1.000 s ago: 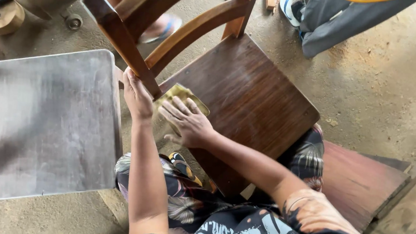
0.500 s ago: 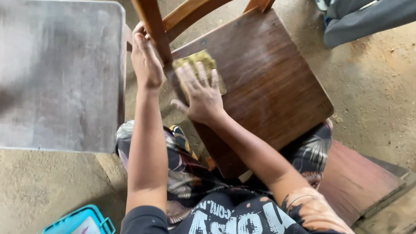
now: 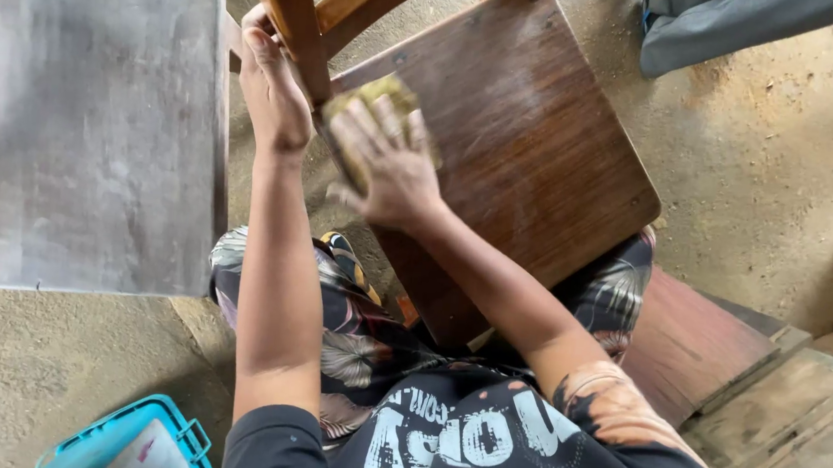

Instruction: Sanding a wooden chair with sandpaper to prepare it for finishing.

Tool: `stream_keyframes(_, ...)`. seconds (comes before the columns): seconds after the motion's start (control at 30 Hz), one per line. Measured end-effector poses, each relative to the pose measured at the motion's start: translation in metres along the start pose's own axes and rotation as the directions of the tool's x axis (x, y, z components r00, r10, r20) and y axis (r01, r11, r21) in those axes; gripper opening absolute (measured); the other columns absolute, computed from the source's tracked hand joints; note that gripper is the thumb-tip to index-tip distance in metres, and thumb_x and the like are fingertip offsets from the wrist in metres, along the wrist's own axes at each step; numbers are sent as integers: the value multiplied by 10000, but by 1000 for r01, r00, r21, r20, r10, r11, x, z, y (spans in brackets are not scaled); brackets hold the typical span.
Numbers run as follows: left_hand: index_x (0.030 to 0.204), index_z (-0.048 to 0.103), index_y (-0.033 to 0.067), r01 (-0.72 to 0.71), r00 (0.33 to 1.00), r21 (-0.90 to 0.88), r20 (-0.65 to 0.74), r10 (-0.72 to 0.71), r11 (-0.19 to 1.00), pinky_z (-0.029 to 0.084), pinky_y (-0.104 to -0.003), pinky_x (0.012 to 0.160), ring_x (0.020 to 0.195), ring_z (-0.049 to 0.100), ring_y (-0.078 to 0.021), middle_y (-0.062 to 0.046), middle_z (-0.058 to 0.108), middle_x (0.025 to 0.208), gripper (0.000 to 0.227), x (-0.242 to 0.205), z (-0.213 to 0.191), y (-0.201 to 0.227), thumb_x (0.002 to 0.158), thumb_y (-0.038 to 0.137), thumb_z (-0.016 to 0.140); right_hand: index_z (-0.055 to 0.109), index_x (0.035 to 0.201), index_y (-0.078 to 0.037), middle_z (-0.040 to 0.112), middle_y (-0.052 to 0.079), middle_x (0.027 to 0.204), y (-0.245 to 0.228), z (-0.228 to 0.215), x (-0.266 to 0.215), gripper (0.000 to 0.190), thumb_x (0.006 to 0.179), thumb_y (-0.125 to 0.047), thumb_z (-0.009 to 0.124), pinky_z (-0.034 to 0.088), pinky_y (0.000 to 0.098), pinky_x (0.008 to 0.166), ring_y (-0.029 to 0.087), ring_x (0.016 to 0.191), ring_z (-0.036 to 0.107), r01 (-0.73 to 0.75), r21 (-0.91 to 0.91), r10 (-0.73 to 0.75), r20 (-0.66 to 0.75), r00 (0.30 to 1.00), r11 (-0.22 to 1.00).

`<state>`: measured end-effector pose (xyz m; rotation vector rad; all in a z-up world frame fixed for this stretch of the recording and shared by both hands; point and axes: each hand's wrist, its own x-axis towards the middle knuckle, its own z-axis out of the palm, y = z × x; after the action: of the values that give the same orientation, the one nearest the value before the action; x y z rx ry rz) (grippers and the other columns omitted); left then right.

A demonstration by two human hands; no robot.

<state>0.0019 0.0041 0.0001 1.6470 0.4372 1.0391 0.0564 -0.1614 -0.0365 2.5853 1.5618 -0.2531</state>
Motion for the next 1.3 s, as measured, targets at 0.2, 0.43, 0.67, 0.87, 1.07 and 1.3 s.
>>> stream_keyframes(0.2, 1099, 505, 117, -10, 1000, 61, -5, 10, 998, 517, -411, 801, 862, 576, -217, -100, 568, 951, 730, 3, 4, -3, 1019, 688, 57, 184, 1638, -249, 112, 78, 1710, 14, -7, -5, 853, 972, -780, 235, -105, 579, 1212, 310, 1580, 90, 9, 156, 3, -76, 997, 988)
stream_keyframes(0.43, 1068, 475, 96, -33, 999, 129, -3, 33, 991, 502, -404, 813, 852, 563, -210, -85, 540, 939, 695, 5, 2, 4, 1037, 645, 50, 121, 1633, -242, 64, -31, 1712, 31, 4, 1, 764, 1013, -679, 217, -78, 575, 1237, 208, 1570, -8, 35, 129, -36, 2, 999, 991)
stream_keyframes(0.67, 1077, 485, 98, -43, 999, 131, -6, 44, 991, 506, -360, 774, 804, 562, -179, -60, 544, 899, 740, 3, 4, 3, 1024, 701, 59, 133, 1651, -193, 33, -19, 1713, 12, -9, 32, 874, 999, -736, 345, -58, 657, 1228, 284, 1571, -24, 113, 64, -110, -38, 993, 992)
stream_keyframes(0.87, 1295, 484, 66, 4, 1000, 192, 5, -5, 981, 485, -419, 872, 961, 609, -268, -143, 631, 1113, 758, -1, 2, 8, 1047, 644, 62, 192, 1633, -69, 72, 46, 1718, 14, -3, 40, 1036, 923, -793, 403, -91, 638, 1211, 302, 1562, -56, 184, 119, -175, -81, 981, 976)
stream_keyframes(1.07, 1301, 465, 78, -22, 1000, 182, 14, 20, 983, 469, -608, 886, 979, 554, -561, -304, 537, 1069, 637, -2, 3, 12, 1089, 538, 79, 302, 1636, -218, 261, 28, 1699, 34, -1, 40, 894, 961, -780, 469, 112, 666, 1227, 319, 1572, 137, -15, 97, 37, -228, 973, 995)
stream_keyframes(1.3, 1310, 459, 65, -18, 1000, 218, 14, 15, 976, 476, -617, 887, 995, 563, -570, -306, 550, 1096, 665, -5, 6, -5, 1085, 552, 66, 226, 1655, -245, 212, -7, 1717, 44, -2, 14, 790, 1024, -684, 404, 88, 594, 1262, 253, 1584, 149, -149, 183, 174, -130, 976, 972)
